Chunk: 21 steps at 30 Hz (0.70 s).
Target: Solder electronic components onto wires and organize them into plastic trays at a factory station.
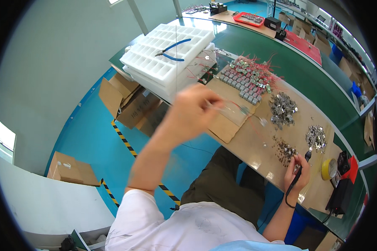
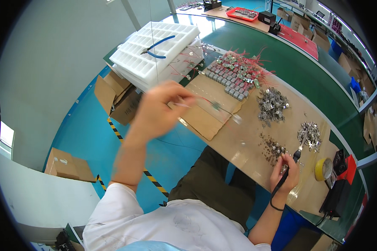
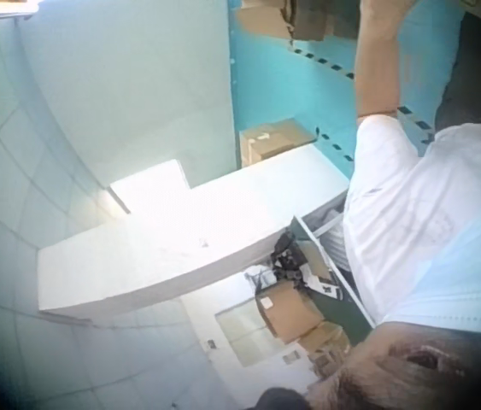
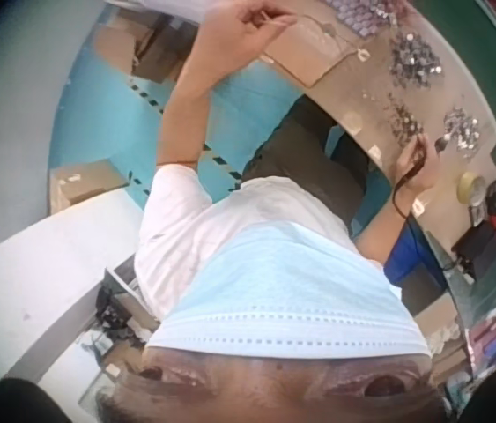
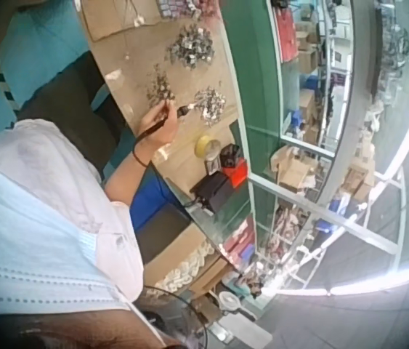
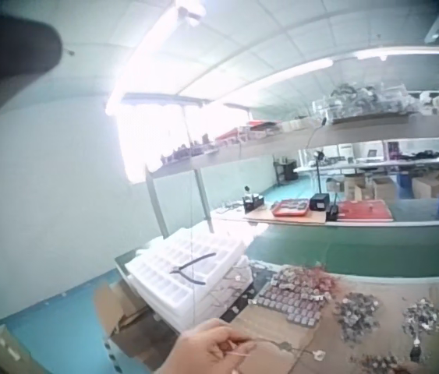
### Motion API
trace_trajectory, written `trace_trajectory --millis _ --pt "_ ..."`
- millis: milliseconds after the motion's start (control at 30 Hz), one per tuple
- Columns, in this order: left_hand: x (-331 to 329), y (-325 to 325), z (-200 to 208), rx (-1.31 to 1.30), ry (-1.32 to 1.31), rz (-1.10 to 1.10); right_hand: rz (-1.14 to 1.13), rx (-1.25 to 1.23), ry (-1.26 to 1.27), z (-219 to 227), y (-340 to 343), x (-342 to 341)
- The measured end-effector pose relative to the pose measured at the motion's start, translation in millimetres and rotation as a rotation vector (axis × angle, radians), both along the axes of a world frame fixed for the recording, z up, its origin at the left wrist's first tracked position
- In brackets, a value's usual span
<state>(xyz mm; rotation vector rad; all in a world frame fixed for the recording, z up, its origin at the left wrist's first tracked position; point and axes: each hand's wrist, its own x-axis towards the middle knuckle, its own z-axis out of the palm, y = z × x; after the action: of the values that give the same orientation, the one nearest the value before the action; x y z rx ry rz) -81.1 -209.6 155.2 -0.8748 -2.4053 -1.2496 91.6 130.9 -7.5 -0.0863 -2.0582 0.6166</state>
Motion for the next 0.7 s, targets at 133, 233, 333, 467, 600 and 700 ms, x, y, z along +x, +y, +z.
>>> trace_trajectory --millis 133,233,333,467,600,700 --pt "-44.9 -73.6 48.3 0.315 -0.015 0.361 0.008 0.126 -0.022 6.2 -8.2 -1.8" --pt "-120.0 -124.6 75.1 0.414 -0.062 0.452 0.036 0.216 -0.061 4.5 -11.1 -3.0" --pt "-200.4 -156.2 93.4 0.436 -0.094 0.505 0.097 0.244 -0.06 6.0 -15.5 -7.7" --pt "-319.5 -169.2 85.4 0.323 -0.133 0.629 0.136 0.279 -0.124 10.5 -18.5 -14.0" --pt "-394.2 -147.8 71.7 0.065 -0.173 0.78 0.116 0.266 -0.18 11.4 -15.6 -13.5" --pt "-436.7 -136.7 61.6 -0.056 -0.191 0.833 0.062 0.273 -0.22 11.7 -17.2 -14.1"
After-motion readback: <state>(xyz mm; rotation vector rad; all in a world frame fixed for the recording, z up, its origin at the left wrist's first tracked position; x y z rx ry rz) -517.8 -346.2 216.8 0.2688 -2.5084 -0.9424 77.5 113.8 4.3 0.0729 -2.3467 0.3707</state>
